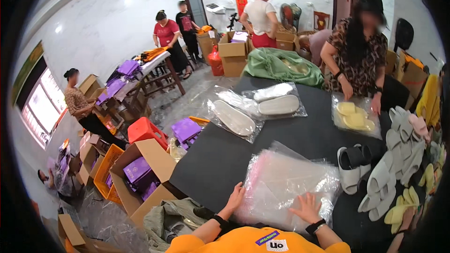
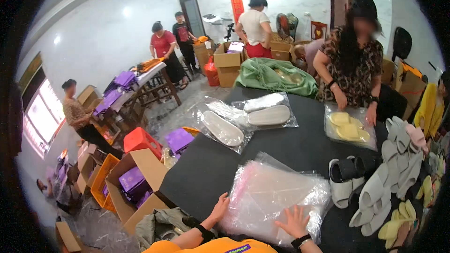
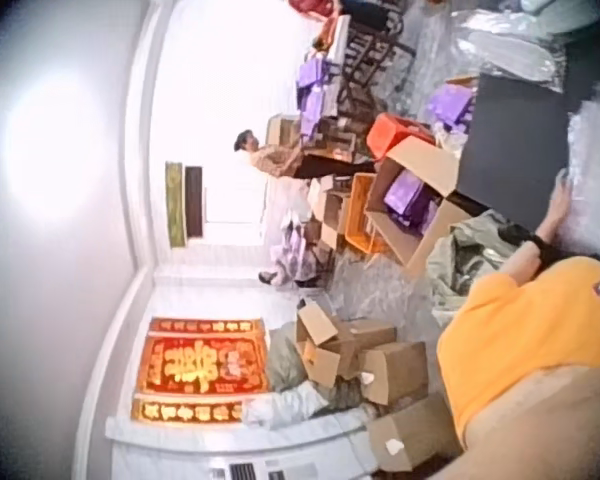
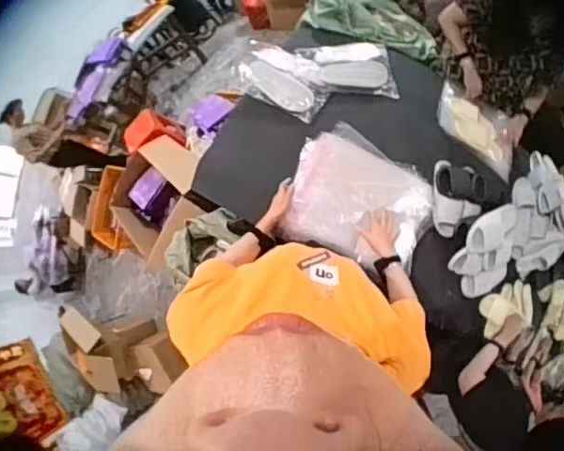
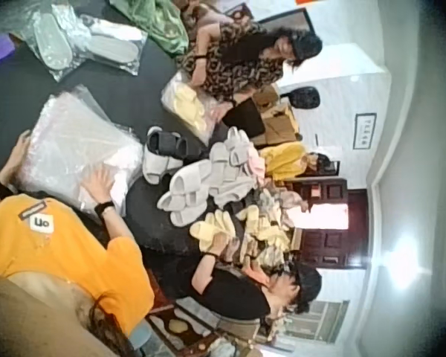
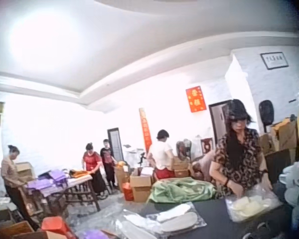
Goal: The recorder is packing slippers into plastic bags and placing them into a large green sack.
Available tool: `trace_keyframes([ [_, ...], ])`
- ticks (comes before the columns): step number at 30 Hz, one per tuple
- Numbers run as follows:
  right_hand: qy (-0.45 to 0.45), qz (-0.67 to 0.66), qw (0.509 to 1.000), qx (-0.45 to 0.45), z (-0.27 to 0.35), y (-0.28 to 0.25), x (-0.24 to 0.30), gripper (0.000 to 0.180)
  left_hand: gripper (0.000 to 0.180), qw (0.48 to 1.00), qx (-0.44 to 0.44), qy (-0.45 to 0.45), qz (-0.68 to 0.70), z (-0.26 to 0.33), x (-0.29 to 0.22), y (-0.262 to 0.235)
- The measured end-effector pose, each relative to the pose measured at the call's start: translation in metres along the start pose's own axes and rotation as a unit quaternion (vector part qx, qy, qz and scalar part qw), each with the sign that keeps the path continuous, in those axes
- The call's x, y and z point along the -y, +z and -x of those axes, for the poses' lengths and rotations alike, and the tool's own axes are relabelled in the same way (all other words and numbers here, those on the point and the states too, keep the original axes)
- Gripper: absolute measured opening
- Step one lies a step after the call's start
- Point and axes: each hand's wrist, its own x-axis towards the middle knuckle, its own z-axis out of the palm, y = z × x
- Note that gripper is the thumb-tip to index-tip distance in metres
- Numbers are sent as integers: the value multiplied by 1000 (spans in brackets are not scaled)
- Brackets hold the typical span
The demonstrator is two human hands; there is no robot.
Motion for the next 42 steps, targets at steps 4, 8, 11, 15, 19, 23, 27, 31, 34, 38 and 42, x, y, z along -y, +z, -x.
trace_keyframes([
  [4, -6, -10, 1000, 21, -7, -15, 8, 78, 72, 997, 24, 49, -46, -2, 11, -11],
  [8, -14, 4, 1000, -5, -11, -16, 8, 68, 76, 999, 33, 2, -41, 5, -7, -17],
  [11, -31, 10, 999, -36, -8, -7, 5, 61, 75, 998, 22, 32, -53, 0, 2, -16],
  [15, -95, 55, 990, -87, -1, 7, 8, 55, 73, 1000, 22, 19, -7, 1, 5, -23],
  [19, -96, 64, 990, -85, 5, -5, 22, 51, 75, 999, 21, 0, 37, 5, 0, -26],
  [23, -108, 56, 988, -98, 6, 0, 20, 48, 76, 999, 4, 32, -3, 3, 24, -23],
  [27, -110, 46, 989, -88, 5, 2, 23, 47, 76, 1000, -4, 5, 5, 6, 16, -21],
  [31, -127, 38, 987, -94, 1, 11, 22, 46, 75, 1000, -1, -7, 4, 5, 17, -20],
  [34, -135, 30, 987, -88, 3, 9, 26, 45, 74, 1000, 15, -10, -13, 1, 26, -21],
  [38, -131, 3, 988, -86, 4, 8, 29, 45, 74, 1000, 10, -11, -22, 1, 20, -16],
  [42, -118, -9, 990, -81, 5, 6, 31, 46, 74, 1000, -8, -12, -11, 1, 14, -13],
])
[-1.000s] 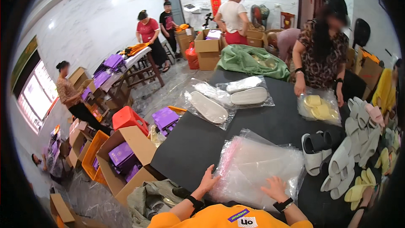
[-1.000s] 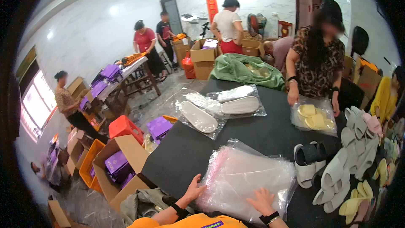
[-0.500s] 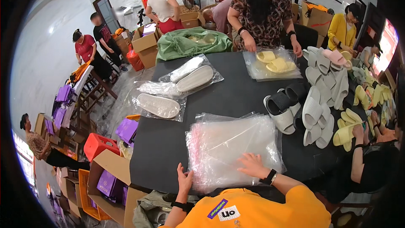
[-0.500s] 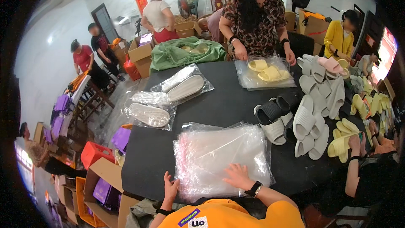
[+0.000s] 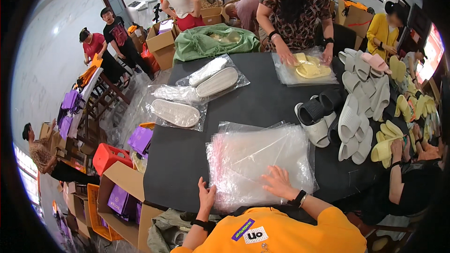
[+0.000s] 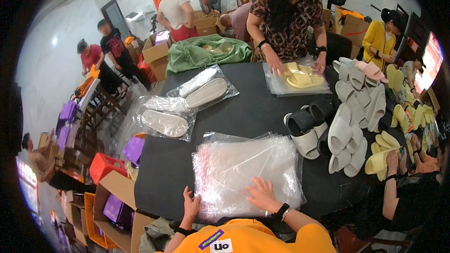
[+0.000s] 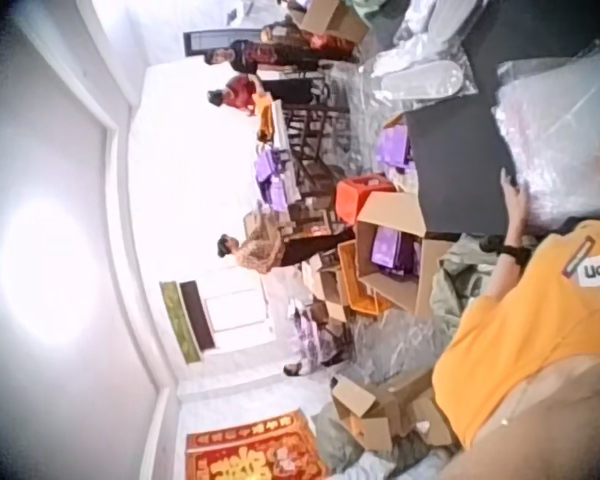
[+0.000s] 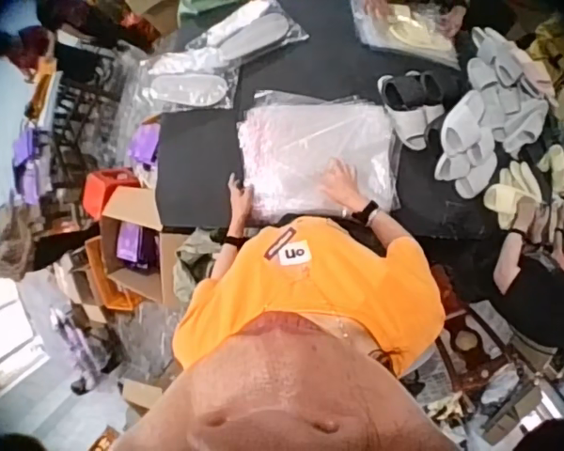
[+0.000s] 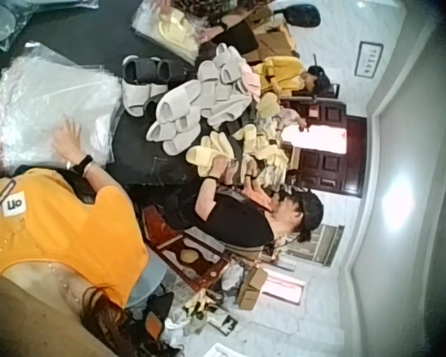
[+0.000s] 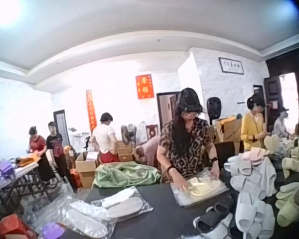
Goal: The recorder is packing slippers into plastic bags and placing them into a large green sack.
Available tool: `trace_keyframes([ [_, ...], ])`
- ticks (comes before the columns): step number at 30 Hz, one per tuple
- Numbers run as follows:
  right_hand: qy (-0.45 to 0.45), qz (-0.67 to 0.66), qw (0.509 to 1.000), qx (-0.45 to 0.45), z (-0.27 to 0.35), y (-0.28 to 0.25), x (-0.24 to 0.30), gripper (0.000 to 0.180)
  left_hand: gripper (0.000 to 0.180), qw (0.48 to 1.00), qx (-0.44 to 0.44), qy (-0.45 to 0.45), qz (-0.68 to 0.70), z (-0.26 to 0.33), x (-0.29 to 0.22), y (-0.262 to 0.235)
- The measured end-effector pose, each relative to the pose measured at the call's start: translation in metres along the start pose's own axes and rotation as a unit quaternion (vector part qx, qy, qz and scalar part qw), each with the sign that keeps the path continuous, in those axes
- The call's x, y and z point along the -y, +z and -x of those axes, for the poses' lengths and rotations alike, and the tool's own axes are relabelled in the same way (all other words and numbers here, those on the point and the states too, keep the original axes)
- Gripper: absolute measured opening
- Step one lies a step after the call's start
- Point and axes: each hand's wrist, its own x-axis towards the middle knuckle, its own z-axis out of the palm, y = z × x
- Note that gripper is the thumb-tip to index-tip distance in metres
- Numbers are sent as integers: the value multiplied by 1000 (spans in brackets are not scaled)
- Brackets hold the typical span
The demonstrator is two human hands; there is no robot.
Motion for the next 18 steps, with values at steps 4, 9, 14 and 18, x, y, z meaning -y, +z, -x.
trace_keyframes([
  [4, 2, -11, 1000, 7, 1, 8, -3, 48, 72, 1000, -3, -16, -7, -2, -2, 1],
  [9, 34, 28, 999, 31, 0, 10, 2, 52, 69, 1000, -11, 10, -2, -4, 6, -1],
  [14, 46, 5, 997, 63, 0, 9, -4, 55, 63, 924, -107, 247, -272, 1, -18, 7],
  [18, 40, 17, 998, 48, -3, 14, -4, 55, 51, 853, -72, 376, -354, 15, -70, 25],
])
